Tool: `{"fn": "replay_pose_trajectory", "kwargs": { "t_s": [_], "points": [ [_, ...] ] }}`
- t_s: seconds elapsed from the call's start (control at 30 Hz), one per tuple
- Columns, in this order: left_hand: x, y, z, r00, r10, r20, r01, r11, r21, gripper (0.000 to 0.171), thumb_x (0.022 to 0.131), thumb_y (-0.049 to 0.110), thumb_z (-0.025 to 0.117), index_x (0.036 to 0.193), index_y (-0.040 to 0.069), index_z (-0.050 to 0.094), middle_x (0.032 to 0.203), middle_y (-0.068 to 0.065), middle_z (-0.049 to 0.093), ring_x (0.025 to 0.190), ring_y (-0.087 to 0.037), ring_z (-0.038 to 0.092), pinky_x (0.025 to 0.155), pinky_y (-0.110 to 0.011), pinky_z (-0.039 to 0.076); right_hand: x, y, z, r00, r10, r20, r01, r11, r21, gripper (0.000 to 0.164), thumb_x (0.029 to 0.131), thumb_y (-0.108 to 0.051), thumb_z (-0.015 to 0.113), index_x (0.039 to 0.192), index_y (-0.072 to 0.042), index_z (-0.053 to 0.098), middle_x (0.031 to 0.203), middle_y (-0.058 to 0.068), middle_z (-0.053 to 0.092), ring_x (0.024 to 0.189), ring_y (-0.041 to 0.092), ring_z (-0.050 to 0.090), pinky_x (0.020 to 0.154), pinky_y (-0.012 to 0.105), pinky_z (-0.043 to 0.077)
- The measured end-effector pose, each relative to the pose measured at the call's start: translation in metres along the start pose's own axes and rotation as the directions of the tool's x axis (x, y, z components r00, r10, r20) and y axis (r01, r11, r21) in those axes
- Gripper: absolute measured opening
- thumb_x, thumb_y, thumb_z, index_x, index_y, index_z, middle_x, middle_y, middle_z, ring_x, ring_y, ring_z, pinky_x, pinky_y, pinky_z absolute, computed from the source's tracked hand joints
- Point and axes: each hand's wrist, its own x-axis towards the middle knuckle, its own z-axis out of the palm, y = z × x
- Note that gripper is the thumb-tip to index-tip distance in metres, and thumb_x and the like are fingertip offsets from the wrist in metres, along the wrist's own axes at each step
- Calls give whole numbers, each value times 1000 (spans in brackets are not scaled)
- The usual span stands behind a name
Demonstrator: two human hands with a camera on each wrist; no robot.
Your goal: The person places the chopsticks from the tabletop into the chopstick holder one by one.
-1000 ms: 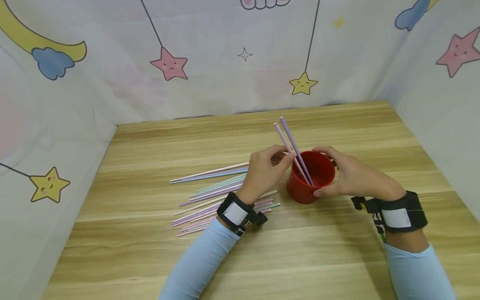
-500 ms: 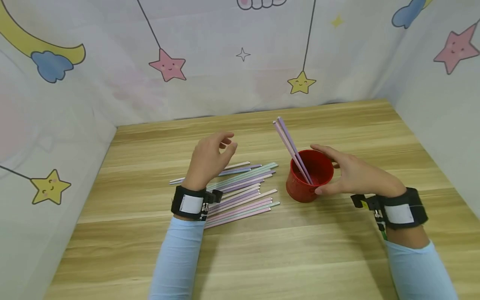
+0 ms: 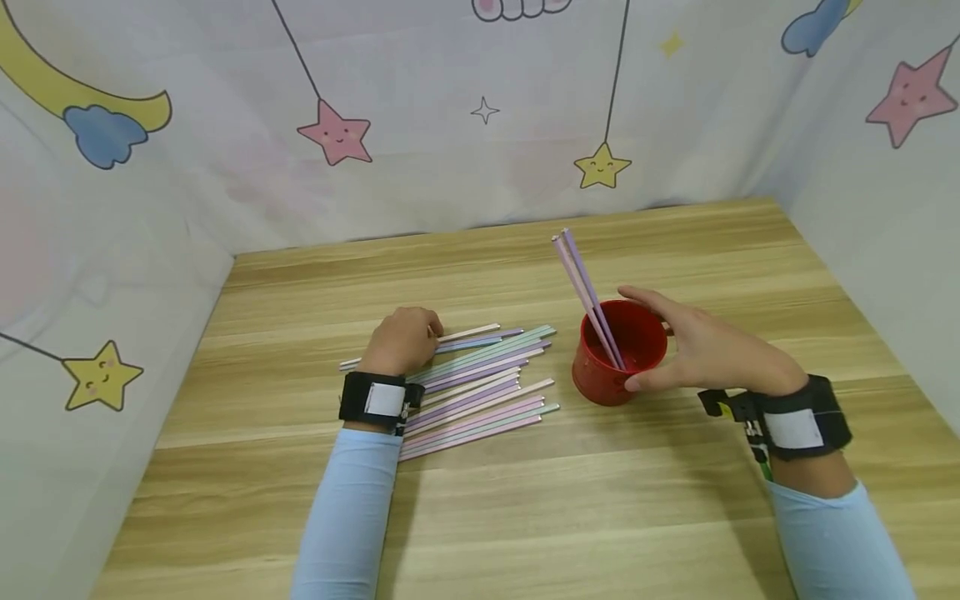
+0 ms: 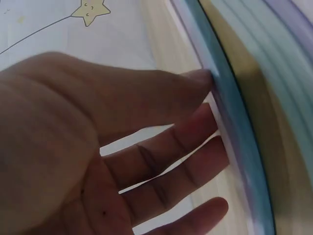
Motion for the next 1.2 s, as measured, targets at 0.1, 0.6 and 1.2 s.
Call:
{"fn": "replay_pose_trajectory", "kwargs": {
  "t_s": [0.1, 0.6, 1.2],
  "points": [
    [1, -1, 2, 1000, 2, -3, -2, 1000, -20, 17, 95, 5, 64, 108, 3, 76, 104, -12, 71, 91, -28, 64, 83, -44, 54, 2, 1, 1, 1000, -14, 10, 14, 1000, 4, 103, 77, -36, 89, 157, -12, 29, 142, 11, 51, 124, 34, 49, 84, 48, 58],
    [2, 4, 2, 996, 74, 49, -73, 997, -19, 14, 92, 3, 64, 104, 1, 71, 94, -9, 67, 83, -24, 61, 75, -38, 52, 3, 0, 1, 1000, -12, -4, 12, 1000, -3, 99, 77, -36, 89, 154, -11, 33, 140, 12, 52, 123, 34, 51, 83, 48, 58],
    [-31, 50, -43, 784, 190, -591, -511, 739, -439, 22, 93, 8, 74, 112, -1, 71, 95, -10, 73, 84, -19, 71, 71, -32, 60, 4, -3, 3, 999, -24, -30, 22, 998, -59, 114, 76, -42, 89, 158, -2, 22, 146, 18, 43, 130, 38, 44, 93, 58, 52]
  ]
}}
